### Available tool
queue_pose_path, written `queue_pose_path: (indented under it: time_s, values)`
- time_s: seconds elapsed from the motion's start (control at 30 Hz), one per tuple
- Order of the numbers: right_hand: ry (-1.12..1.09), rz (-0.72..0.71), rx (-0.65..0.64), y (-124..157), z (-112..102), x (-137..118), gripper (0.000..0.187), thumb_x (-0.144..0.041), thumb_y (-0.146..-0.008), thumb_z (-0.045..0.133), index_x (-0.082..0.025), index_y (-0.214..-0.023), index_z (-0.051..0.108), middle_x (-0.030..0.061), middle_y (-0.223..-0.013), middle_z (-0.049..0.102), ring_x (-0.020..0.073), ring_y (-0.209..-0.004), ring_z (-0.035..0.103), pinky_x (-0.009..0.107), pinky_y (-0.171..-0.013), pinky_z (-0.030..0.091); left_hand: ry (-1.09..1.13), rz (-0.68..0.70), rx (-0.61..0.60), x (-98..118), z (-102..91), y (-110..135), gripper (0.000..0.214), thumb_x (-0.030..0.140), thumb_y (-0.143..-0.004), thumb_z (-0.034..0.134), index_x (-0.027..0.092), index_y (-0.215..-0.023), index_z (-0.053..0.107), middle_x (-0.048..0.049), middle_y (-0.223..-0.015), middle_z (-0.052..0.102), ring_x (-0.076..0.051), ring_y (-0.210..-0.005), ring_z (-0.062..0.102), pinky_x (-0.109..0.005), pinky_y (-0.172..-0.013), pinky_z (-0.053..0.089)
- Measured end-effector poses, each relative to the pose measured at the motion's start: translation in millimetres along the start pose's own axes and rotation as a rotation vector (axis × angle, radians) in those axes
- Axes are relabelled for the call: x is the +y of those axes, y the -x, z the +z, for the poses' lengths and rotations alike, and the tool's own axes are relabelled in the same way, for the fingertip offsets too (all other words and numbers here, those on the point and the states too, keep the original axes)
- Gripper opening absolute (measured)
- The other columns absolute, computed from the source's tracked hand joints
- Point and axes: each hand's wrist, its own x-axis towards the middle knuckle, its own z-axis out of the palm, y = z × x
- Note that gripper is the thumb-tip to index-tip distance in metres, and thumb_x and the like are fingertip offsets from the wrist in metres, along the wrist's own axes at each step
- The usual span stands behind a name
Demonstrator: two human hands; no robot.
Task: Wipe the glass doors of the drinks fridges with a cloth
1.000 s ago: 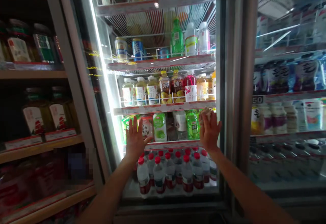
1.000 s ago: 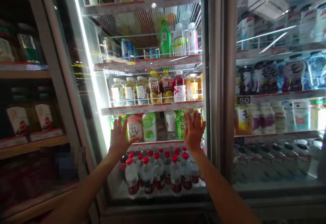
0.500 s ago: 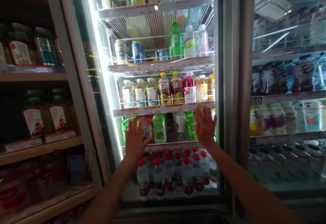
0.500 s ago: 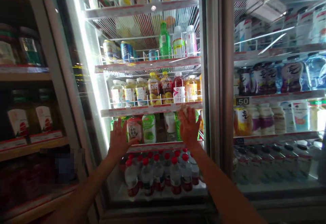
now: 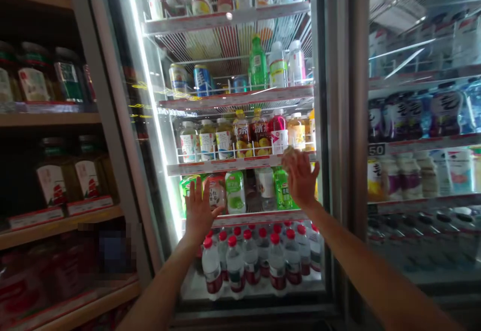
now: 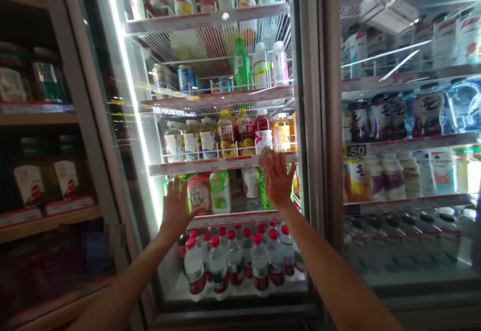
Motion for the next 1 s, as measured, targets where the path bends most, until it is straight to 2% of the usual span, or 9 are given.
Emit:
queue_pose_path:
  time_s: [0.1,0.17,0.3,0.37,0.47,0.6,0.7,0.9,1.0]
  values:
    - [0.032,0.26,0.068,-16,1,27,0.052,-0.026,-0.09,0.033,-0.017,-0.141,0.03,0.0148,-0.142,0.039,0.0263,-0.135,0.028,0.056,-0.106,0.02,0.001,0.0,0.003,0,1.1,0,0.079,0.046,-0.08,0.058,0.017,-0.144,0.022,-0.0189,-0.152,0.013,-0.034,-0.141,0.006,-0.059,-0.106,0.022]
    - [0.006,0.299,0.07,-22,3,14,0.055,-0.026,-0.09,0.033,-0.014,-0.143,0.025,0.0164,-0.142,0.039,0.0279,-0.136,0.026,0.056,-0.106,0.021,0.002,0.0,0.005,0,1.2,0,0.079,0.047,-0.08,0.057,0.017,-0.144,0.022,-0.0188,-0.152,0.013,-0.034,-0.14,0.006,-0.059,-0.106,0.023]
    - [-0.085,0.053,-0.041,-15,8,-52,0.053,-0.028,-0.089,0.038,-0.021,-0.141,0.033,0.01,-0.141,0.042,0.0255,-0.137,0.023,0.05,-0.11,0.017,-0.001,0.001,-0.001,1,-1.4,0,0.079,0.046,-0.08,0.057,0.017,-0.144,0.021,-0.0178,-0.152,0.014,-0.033,-0.141,0.006,-0.057,-0.107,0.023]
    - [-0.108,-0.064,-0.076,-10,9,-70,0.05,-0.027,-0.089,0.041,-0.025,-0.139,0.037,0.0057,-0.139,0.046,0.0232,-0.137,0.025,0.048,-0.112,0.012,-0.005,-0.008,-0.002,3,-3.8,-1,0.079,0.045,-0.079,0.058,0.016,-0.143,0.023,-0.0182,-0.151,0.018,-0.034,-0.14,0.008,-0.057,-0.107,0.023]
    - [-0.084,-0.111,-0.073,-12,5,-47,0.048,-0.025,-0.09,0.04,-0.029,-0.137,0.039,0.0033,-0.137,0.048,0.0202,-0.135,0.029,0.048,-0.113,0.008,0.003,-0.029,0.034,7,-8.2,-4,0.077,0.045,-0.078,0.059,0.015,-0.142,0.027,-0.0188,-0.15,0.022,-0.035,-0.14,0.013,-0.058,-0.108,0.021]
    - [0.016,0.17,0.025,-33,-2,21,0.051,-0.027,-0.09,0.035,-0.019,-0.141,0.033,0.0119,-0.142,0.041,0.0259,-0.135,0.029,0.053,-0.107,0.021,0.021,-0.032,0.096,16,-16.9,-23,0.074,0.047,-0.079,0.058,0.017,-0.14,0.032,-0.017,-0.151,0.019,-0.034,-0.14,0.013,-0.058,-0.109,0.016]
    - [0.021,0.275,0.061,-44,-2,27,0.051,-0.025,-0.09,0.034,-0.018,-0.141,0.034,0.013,-0.145,0.035,0.0292,-0.135,0.027,0.055,-0.104,0.026,0.037,-0.036,0.085,25,-23.0,-44,0.075,0.051,-0.078,0.057,0.019,-0.141,0.031,-0.0149,-0.152,0.018,-0.033,-0.14,0.011,-0.058,-0.109,0.015]
    - [-0.121,-0.187,-0.134,-24,6,-54,0.043,-0.018,-0.087,0.043,-0.032,-0.128,0.051,0.0002,-0.141,0.043,0.0218,-0.137,0.025,0.048,-0.111,0.019,0.018,-0.018,0.031,33,-25.8,-59,0.08,0.056,-0.077,0.056,0.018,-0.142,0.028,-0.0153,-0.152,0.015,-0.033,-0.141,0.008,-0.058,-0.108,0.019]
    - [-0.124,-0.244,-0.175,-21,3,-45,0.043,-0.017,-0.087,0.045,-0.034,-0.126,0.051,-0.002,-0.14,0.044,0.0194,-0.136,0.026,0.047,-0.112,0.017,-0.006,-0.009,0.013,32,-27.1,-57,0.08,0.055,-0.077,0.056,0.018,-0.142,0.027,-0.0147,-0.153,0.014,-0.033,-0.141,0.008,-0.057,-0.108,0.022]
